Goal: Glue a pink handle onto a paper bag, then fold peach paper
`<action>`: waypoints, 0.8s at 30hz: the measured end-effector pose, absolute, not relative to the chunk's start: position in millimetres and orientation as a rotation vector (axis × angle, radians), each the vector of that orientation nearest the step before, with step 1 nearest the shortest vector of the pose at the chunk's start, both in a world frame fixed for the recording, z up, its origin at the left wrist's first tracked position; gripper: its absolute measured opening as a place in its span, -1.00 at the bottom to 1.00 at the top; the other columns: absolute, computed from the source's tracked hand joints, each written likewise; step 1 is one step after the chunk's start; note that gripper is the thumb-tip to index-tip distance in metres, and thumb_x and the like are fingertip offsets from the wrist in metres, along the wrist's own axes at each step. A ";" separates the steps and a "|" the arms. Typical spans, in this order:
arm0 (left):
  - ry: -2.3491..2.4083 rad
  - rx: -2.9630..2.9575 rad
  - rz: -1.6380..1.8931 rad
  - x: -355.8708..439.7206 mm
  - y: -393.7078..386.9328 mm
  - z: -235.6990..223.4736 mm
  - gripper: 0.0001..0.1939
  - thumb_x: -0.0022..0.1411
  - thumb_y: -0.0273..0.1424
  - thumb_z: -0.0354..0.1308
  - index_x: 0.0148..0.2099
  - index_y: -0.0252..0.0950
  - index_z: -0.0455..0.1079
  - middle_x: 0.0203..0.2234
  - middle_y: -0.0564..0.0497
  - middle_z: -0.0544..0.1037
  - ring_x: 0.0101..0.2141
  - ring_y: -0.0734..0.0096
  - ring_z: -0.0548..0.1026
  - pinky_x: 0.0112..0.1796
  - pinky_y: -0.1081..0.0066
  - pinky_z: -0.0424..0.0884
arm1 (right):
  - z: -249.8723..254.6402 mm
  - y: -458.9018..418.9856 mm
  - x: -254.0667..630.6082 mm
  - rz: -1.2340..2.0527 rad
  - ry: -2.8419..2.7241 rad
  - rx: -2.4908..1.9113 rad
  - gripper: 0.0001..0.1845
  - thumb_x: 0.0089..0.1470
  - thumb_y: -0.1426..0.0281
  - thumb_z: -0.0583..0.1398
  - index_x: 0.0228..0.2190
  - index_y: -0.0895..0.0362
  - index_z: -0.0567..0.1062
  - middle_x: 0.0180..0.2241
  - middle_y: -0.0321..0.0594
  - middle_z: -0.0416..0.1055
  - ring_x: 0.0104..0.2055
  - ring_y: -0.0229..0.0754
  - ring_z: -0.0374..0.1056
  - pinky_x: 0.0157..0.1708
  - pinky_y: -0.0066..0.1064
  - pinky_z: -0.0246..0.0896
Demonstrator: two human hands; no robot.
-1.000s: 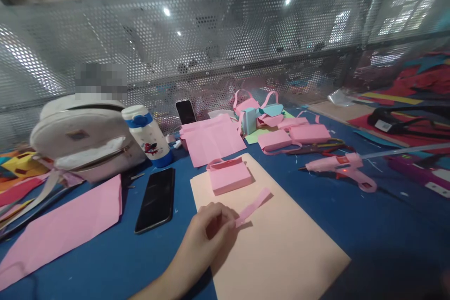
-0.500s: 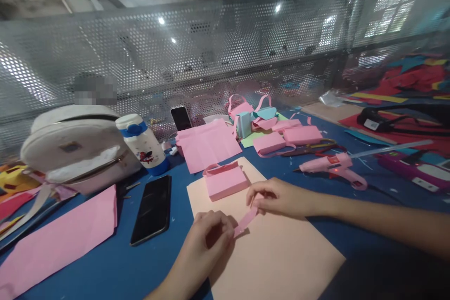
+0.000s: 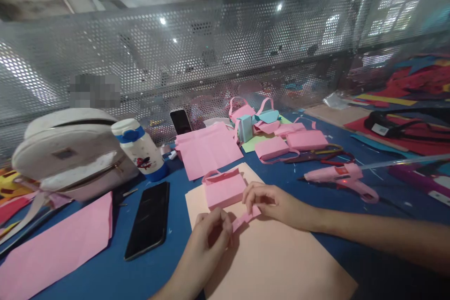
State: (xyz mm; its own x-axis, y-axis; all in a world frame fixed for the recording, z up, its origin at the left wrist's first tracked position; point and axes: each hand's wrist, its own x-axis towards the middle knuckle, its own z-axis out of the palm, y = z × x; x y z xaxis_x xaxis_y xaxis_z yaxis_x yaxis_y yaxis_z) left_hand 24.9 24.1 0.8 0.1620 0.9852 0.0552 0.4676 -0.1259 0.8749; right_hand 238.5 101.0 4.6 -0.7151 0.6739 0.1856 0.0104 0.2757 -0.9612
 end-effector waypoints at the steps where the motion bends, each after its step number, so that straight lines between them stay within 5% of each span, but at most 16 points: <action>1: 1.406 1.705 0.891 26.0 25.7 0.8 -0.66 0.33 -0.13 -0.01 -0.40 -0.23 0.30 -0.49 0.01 0.44 -0.39 0.31 0.37 -0.36 0.41 0.27 | 4.3 100.1 238.0 1.531 -1.931 -0.610 -0.87 0.14 0.38 0.14 -0.38 0.15 0.47 -0.25 -0.21 0.34 -0.31 -0.26 0.22 -0.29 -0.43 0.16; 9: 1.439 1.731 0.787 22.1 26.1 -2.9 -0.70 0.32 -0.17 -0.04 -0.40 -0.22 0.27 -0.45 0.00 0.39 -0.32 0.26 0.33 -0.34 0.38 0.23 | 1.4 92.1 239.8 1.671 -1.897 -0.687 -0.93 0.07 0.42 0.11 -0.42 0.16 0.35 -0.46 -0.31 0.23 -0.44 -0.28 0.12 -0.42 -0.43 0.03; 24: 1.452 1.851 0.704 25.8 25.7 3.1 -0.75 0.33 -0.31 -0.07 -0.41 -0.22 0.23 -0.47 0.03 0.38 -0.35 0.29 0.31 -0.33 0.38 0.23 | 0.4 88.6 238.5 1.561 -1.951 -0.909 -0.87 0.01 0.37 0.30 -0.36 0.16 0.53 -0.47 -0.33 0.37 -0.49 -0.35 0.10 -0.50 -0.49 -0.01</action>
